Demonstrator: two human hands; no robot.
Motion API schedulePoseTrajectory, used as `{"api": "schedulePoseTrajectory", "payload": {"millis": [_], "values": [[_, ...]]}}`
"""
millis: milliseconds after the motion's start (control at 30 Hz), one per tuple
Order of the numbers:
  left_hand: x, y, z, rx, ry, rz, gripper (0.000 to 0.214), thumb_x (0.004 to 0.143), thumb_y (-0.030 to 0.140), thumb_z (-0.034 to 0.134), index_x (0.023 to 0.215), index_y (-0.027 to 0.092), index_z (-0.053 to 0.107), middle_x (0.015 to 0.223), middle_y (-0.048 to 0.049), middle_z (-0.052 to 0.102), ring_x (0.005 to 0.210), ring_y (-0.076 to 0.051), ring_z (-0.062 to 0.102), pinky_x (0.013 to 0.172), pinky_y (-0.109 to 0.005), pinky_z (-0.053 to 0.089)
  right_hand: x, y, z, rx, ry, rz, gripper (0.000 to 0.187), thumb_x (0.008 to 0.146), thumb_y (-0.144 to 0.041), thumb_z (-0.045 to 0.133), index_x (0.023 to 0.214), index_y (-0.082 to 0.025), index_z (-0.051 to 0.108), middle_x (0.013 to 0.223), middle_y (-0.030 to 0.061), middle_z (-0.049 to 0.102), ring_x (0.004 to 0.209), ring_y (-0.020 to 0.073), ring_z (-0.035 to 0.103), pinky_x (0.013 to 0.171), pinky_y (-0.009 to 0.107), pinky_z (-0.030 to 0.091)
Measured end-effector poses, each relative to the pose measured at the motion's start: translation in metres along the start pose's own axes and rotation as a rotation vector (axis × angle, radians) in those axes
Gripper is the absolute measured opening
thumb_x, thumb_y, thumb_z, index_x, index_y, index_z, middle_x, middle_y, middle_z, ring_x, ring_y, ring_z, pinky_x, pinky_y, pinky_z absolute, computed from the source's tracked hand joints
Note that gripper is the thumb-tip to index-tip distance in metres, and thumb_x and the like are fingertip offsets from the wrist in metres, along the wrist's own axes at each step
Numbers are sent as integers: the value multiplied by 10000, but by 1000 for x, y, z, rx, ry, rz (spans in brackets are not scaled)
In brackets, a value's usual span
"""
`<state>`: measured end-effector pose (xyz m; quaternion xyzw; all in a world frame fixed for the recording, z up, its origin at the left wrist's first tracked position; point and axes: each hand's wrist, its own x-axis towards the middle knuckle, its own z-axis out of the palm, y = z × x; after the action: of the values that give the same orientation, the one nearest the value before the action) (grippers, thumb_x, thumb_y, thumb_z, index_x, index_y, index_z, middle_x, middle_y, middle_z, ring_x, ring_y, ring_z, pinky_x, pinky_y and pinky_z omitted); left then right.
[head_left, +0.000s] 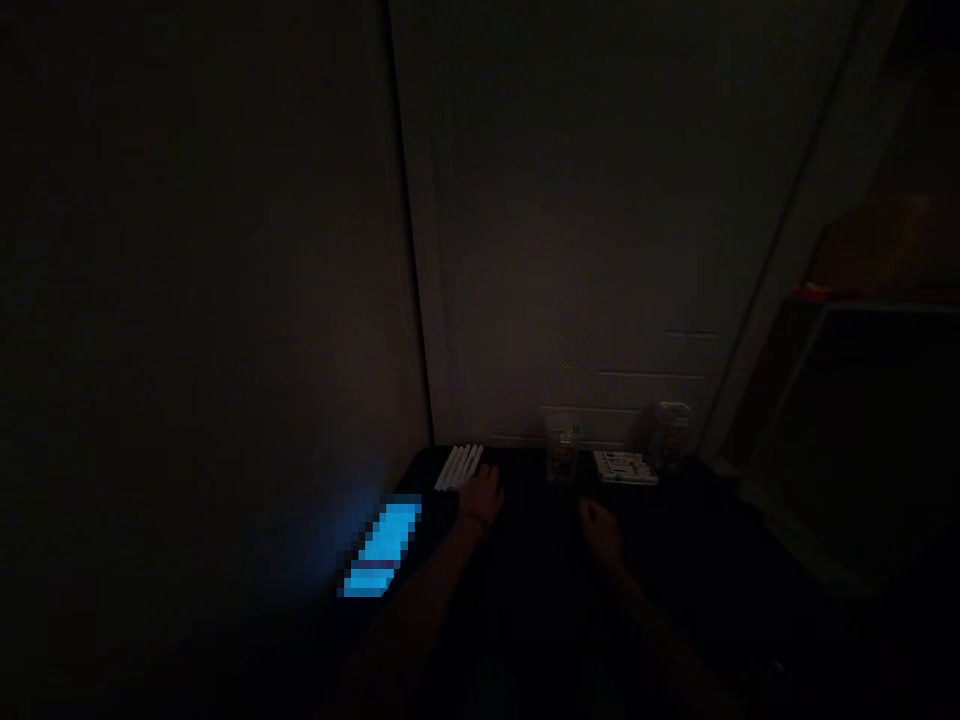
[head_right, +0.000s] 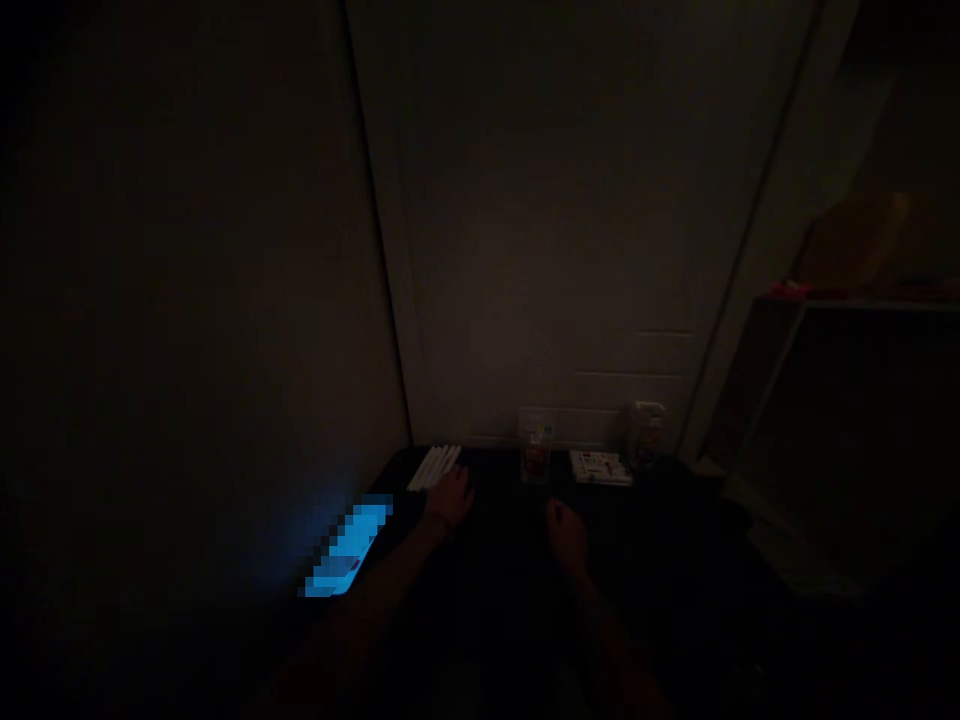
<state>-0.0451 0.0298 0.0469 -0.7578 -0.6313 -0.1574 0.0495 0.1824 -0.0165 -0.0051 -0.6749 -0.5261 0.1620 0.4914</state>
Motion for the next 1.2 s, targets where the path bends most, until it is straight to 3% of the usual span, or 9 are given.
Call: {"api": "schedulePoseTrajectory", "payload": {"millis": [167, 267, 400, 533, 733, 933, 1067, 1133, 1200], "values": [[23, -25, 4, 88, -44, -87, 425, 745, 272, 432, 1153, 158, 414, 1214, -143, 384, 995, -251, 447, 775, -334, 373, 3, -1, 2, 154, 130, 30, 441, 751, -495, 306, 600, -170, 562, 576, 35, 572, 517, 150, 478, 474, 221, 320], [27, -31, 9, 82, -55, -147, 405, 758, 306, 413, 1125, 137, 438, 1151, -160, 435, 968, -250, 472, 764, -328, 380, 3, -4, 2, 178, 119, 20, 436, 744, -497, 319, 572, -163, 538, 542, 25, 545, 505, 135, 445, 462, 211, 306], [32, -31, 13, 88, -110, -246, 357, 784, 316, 367, 1083, 144, 461, 1029, -147, 514, 878, -217, 529, 692, -299, 414, 1, -9, 1, 191, 176, 47, 432, 741, -500, 314, 539, -167, 501, 506, 15, 504, 489, 123, 408, 450, 208, 291], [35, -21, 17, 140, -144, -243, 295, 814, 215, 290, 967, 115, 521, 943, -151, 551, 876, -218, 550, 689, -314, 425, -1, -13, -1, 186, 186, 29, 412, 746, -478, 310, 535, -176, 495, 505, 11, 501, 489, 126, 409, 453, 210, 294], [9, 1, 13, 133, -182, -190, 295, 822, 207, 273, 967, 120, 515, 971, -162, 539, 823, -206, 580, 652, -311, 437, 0, -12, 0, 171, 159, 21, 407, 751, -462, 299, 593, -178, 544, 565, 31, 565, 528, 145, 466, 486, 214, 317], [-33, 12, -17, -12, -126, -246, 335, 846, 332, 221, 945, 159, 490, 910, -113, 578, 765, -166, 584, 604, -247, 403, 1, -10, -2, 176, 84, 10, 390, 767, -454, 304, 669, -184, 568, 630, 37, 584, 574, 144, 489, 526, 222, 339], [-56, 18, -33, -216, -68, -148, 356, 849, 378, 177, 986, 205, 456, 796, -52, 595, 712, -142, 564, 616, -234, 364, -2, -16, -6, 354, -67, -38, 370, 775, -459, 327, 983, -218, 515, 724, 3, 579, 601, 118, 506, 552, 210, 366], [-61, 26, -33, -399, -61, -80, 338, 847, 370, 189, 966, 227, 471, 793, -28, 587, 716, -129, 548, 638, -226, 354, -7, -17, -10, 476, -171, -21, 440, 781, -473, 316, 1135, -229, 407, 754, 1, 575, 554, 106, 500, 526, 210, 373], [-61, 36, -25, -639, -96, 29, 327, 834, 367, 217, 908, 225, 502, 781, -7, 575, 705, -113, 525, 650, -215, 355, -13, -15, -15, 543, -224, 3, 474, 789, -485, 293, 1171, -214, 368, 726, 3, 563, 520, 101, 486, 506, 210, 372]]}}
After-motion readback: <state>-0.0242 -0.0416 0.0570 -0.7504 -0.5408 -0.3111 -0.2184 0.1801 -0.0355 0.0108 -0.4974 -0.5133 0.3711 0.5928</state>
